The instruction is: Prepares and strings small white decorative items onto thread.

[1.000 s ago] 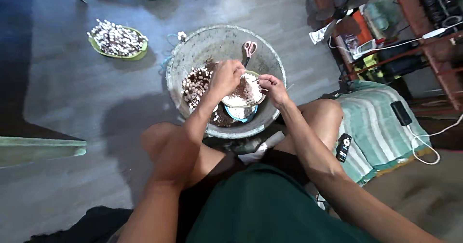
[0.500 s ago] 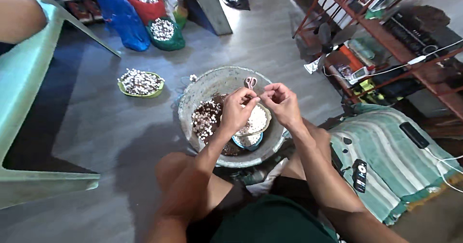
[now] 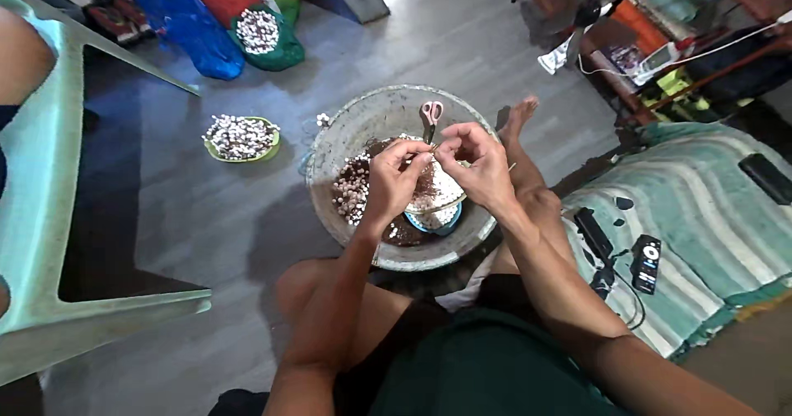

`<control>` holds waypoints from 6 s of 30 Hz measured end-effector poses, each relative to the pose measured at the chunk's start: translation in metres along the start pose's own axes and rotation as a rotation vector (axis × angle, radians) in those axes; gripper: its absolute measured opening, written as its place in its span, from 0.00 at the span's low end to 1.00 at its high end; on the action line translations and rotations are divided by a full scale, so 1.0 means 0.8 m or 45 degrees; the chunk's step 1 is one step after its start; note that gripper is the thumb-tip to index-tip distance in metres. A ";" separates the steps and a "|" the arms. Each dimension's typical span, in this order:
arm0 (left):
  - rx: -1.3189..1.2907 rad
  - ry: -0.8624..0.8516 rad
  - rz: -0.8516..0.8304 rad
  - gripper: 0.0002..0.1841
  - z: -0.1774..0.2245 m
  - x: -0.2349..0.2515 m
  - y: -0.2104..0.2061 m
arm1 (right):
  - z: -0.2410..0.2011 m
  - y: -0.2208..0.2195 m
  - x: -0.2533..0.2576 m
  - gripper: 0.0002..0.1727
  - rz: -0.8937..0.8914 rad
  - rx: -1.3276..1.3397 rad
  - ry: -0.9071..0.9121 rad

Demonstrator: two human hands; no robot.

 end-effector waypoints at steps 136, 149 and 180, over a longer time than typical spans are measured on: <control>-0.158 0.225 0.191 0.10 -0.059 0.052 0.092 | 0.228 -0.180 -0.138 0.15 -0.330 -0.049 -0.492; -0.194 0.043 0.268 0.07 -0.046 0.046 0.113 | 0.127 -0.001 -0.087 0.14 0.166 0.717 -0.859; 0.065 -0.090 0.055 0.07 -0.036 0.026 0.062 | 0.070 0.048 0.007 0.09 0.444 0.725 -0.460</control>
Point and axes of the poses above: each hand's wrist, its own x-axis towards the middle knuckle, its own y-axis out of the back of the hand, z = x × y, the point moved 7 cm from there along x, towards the middle knuckle, and after that the axes turned 8 degrees about z, right-handed, at the moved point
